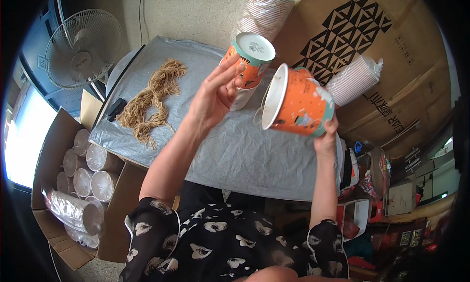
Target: Tying thin strings or ropes onto the rims of paper cups for packaging or carrying purposes.
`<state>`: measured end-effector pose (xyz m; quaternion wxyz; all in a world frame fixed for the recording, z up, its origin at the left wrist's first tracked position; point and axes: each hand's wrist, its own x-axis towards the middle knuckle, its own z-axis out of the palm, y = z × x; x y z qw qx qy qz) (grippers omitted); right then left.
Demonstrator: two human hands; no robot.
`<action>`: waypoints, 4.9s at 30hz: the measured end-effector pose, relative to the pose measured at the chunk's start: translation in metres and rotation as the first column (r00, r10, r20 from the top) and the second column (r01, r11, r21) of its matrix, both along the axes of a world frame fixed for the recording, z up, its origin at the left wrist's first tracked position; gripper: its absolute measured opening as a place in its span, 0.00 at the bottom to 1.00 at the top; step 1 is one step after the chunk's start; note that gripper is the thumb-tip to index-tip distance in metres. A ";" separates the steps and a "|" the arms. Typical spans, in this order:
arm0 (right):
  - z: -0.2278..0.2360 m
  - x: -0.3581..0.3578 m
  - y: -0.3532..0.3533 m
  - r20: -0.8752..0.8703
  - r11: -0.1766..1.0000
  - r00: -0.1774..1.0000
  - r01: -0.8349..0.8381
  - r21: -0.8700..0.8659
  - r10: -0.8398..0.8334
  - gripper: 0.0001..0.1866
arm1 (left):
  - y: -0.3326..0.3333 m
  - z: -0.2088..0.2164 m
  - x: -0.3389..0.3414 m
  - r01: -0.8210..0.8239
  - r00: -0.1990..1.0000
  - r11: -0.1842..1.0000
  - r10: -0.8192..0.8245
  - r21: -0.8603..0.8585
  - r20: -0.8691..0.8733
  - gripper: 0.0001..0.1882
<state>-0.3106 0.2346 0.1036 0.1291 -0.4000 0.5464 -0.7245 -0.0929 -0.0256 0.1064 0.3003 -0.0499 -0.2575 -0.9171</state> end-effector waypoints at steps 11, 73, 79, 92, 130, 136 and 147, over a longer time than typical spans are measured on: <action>0.101 0.007 -0.043 -0.249 0.984 0.960 -0.090 0.153 0.126 0.54 | 0.019 -0.057 -0.031 0.253 0.873 0.957 -0.160 -0.145 0.461 0.42; 0.094 -0.049 -0.282 -0.723 0.718 0.511 0.261 0.645 0.464 0.53 | -0.088 -0.098 -0.056 0.093 0.913 0.995 -0.078 -0.020 0.400 0.13; 0.086 -0.044 -0.277 -0.750 0.727 0.504 0.301 0.617 0.428 0.53 | -0.088 -0.106 -0.058 0.039 0.907 0.999 -0.029 -0.015 0.420 0.14; 0.042 -0.053 -0.280 -0.840 0.722 0.462 0.473 0.505 0.284 0.55 | -0.087 -0.126 -0.067 0.022 0.900 1.000 -0.022 0.003 0.436 0.10; -0.002 -0.038 -0.227 -0.590 0.924 0.711 0.272 -0.271 -0.382 0.21 | 0.034 -0.240 -0.033 -0.029 0.543 0.588 0.688 -0.809 0.481 0.12; -0.137 -0.086 -0.139 -0.163 0.924 0.915 0.381 0.042 -0.370 0.10 | 0.049 -0.238 -0.023 0.045 0.502 0.143 0.852 -0.989 0.146 0.04; -0.144 -0.220 -0.061 0.244 0.814 0.777 0.550 0.186 -0.580 0.14 | 0.053 -0.228 -0.027 0.152 0.520 0.114 0.835 -0.982 0.178 0.05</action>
